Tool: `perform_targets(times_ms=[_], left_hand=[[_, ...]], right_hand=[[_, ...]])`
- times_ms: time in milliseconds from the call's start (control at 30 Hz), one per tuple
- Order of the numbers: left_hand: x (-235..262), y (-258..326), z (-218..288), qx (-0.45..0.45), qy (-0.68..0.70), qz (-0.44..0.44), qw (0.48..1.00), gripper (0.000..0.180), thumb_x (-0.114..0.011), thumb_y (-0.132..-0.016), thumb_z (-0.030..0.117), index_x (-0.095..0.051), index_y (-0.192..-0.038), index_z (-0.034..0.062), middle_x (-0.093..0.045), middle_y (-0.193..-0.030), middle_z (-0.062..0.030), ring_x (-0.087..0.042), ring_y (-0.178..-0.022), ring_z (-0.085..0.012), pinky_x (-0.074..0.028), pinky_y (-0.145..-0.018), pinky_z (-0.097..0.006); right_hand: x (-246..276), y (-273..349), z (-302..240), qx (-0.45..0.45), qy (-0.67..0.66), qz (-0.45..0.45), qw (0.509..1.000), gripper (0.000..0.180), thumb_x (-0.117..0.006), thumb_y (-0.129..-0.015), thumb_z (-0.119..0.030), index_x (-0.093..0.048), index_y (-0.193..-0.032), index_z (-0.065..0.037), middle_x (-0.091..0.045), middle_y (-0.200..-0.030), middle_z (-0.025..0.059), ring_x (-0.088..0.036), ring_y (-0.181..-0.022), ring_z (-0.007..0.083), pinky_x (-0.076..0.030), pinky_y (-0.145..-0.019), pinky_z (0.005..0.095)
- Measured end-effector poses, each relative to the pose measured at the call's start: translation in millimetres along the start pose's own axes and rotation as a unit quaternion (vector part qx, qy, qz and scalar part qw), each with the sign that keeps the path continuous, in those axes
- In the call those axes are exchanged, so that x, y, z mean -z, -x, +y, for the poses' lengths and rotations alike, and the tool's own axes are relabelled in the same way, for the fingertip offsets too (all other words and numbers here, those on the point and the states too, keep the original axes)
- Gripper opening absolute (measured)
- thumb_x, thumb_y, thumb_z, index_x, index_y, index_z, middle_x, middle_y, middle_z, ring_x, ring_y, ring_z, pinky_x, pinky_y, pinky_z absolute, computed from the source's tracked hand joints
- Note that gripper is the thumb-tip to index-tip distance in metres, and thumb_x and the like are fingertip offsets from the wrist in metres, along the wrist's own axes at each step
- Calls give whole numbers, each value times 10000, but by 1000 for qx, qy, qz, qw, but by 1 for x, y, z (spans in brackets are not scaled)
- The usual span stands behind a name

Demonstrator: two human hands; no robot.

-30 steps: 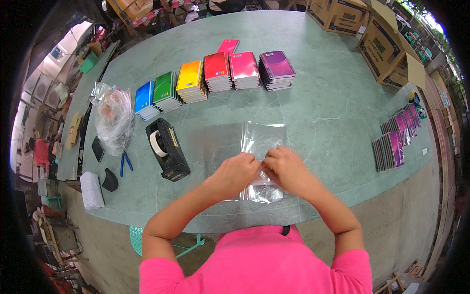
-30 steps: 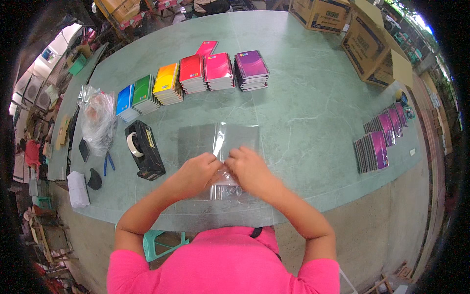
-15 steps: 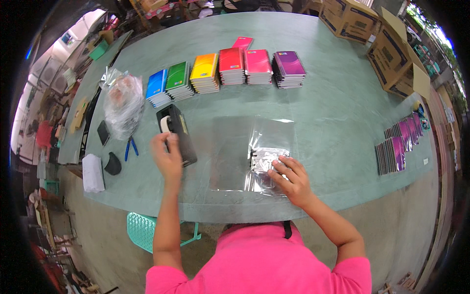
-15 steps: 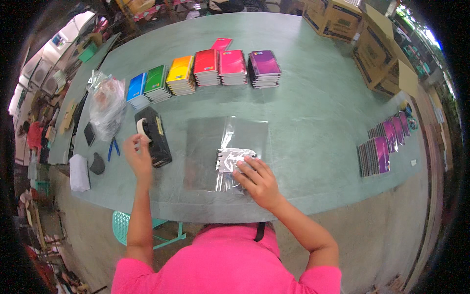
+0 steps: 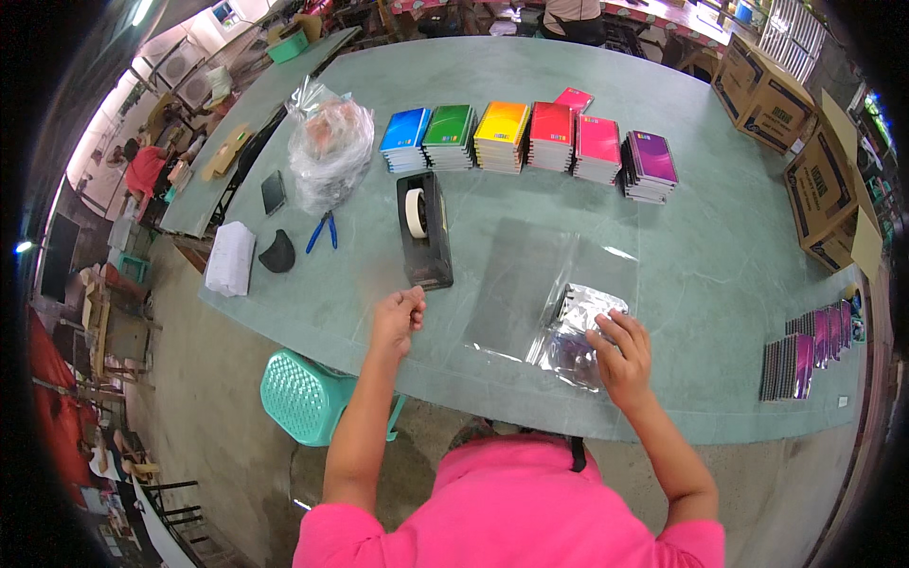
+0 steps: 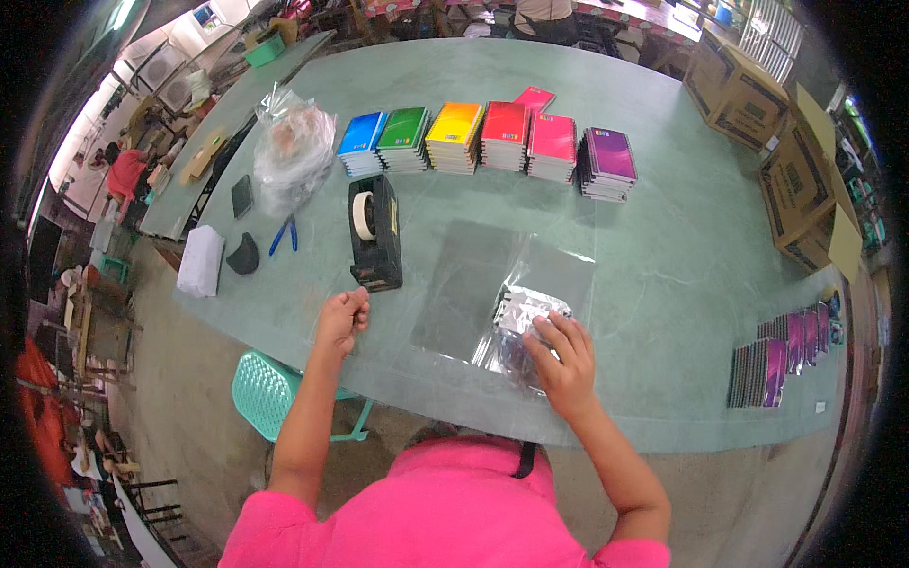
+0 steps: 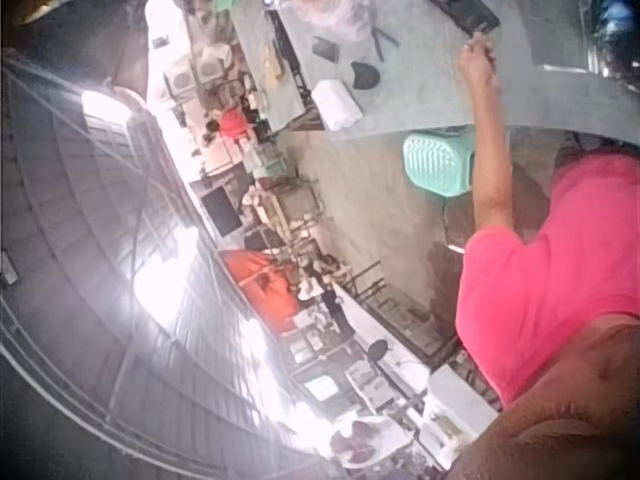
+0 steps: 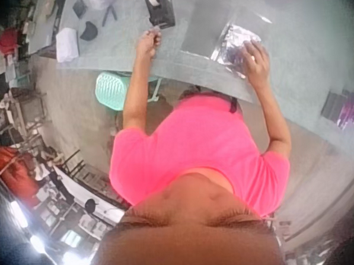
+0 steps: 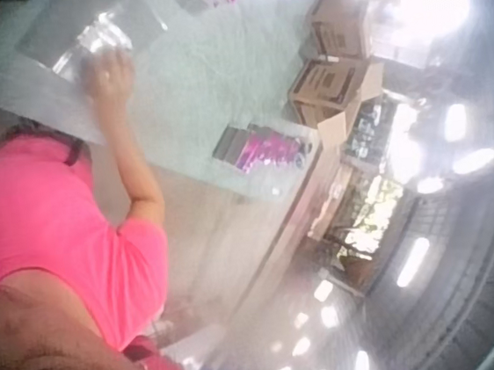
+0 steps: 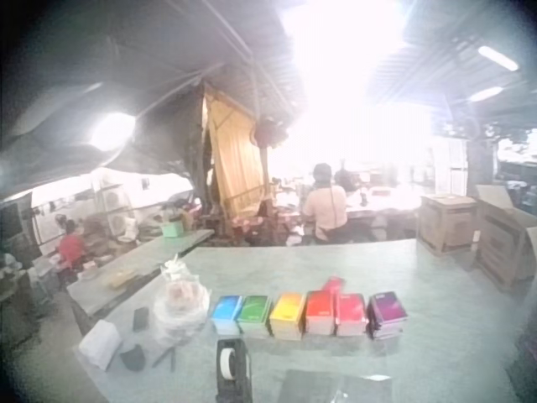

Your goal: The person picks up several small spiral notebooks of different colors and places them inside a clear plastic bag. They then seal the bag with tape and place it into a larger cardboard box.

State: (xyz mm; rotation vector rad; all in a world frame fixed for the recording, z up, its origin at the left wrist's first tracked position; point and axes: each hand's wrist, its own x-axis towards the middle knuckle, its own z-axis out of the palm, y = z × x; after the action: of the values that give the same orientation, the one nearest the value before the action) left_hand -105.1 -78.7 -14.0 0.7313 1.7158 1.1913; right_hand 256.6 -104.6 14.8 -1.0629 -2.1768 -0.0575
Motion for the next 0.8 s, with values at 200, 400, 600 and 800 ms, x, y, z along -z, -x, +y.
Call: perform_targets(times_ms=[200, 400, 600, 800], left_hand=[[14, -1, 22, -128, -371, 19, 919, 227, -610, -829, 211, -623, -752, -3, -613, -669, -40, -549, -588, -103, -420, -527, -262], [-119, 110, 42, -58, 16, -161, 985, 236, -624, -833, 260, -635, -761, 36, -567, -608, 5, -457, -525, -36, -340, -467, -203], [-181, 129, 22, -161, -87, -107, 977, 307, -653, -810, 269, -602, -679, -2, -543, -520, -63, -466, -465, -93, -376, -453, -272], [-184, 128, -7, -240, -128, -48, 961, 379, -712, -759, 276, -511, -590, 2, -463, -470, -96, -375, -433, -132, -334, -420, -307]], right_hand=[[15, -23, -3, 44, -6, -15, 999, 254, -601, -657, -27, -599, -910, -55, -575, -1103, 55, -521, -1043, 266, -376, -908, 423], [9, -20, 9, 2, -128, -77, 989, 472, -583, -662, 16, -497, -1122, -49, -587, -1065, 65, -539, -1007, 241, -381, -877, 396], [11, -19, 10, -61, -194, -77, 976, 655, -559, -675, 12, -334, -1287, -43, -612, -1075, 78, -547, -1018, 255, -356, -893, 408], [23, -28, 13, -124, -267, -122, 948, 667, -580, -649, -5, -352, -1274, -42, -629, -1049, 71, -559, -1005, 256, -338, -893, 367]])
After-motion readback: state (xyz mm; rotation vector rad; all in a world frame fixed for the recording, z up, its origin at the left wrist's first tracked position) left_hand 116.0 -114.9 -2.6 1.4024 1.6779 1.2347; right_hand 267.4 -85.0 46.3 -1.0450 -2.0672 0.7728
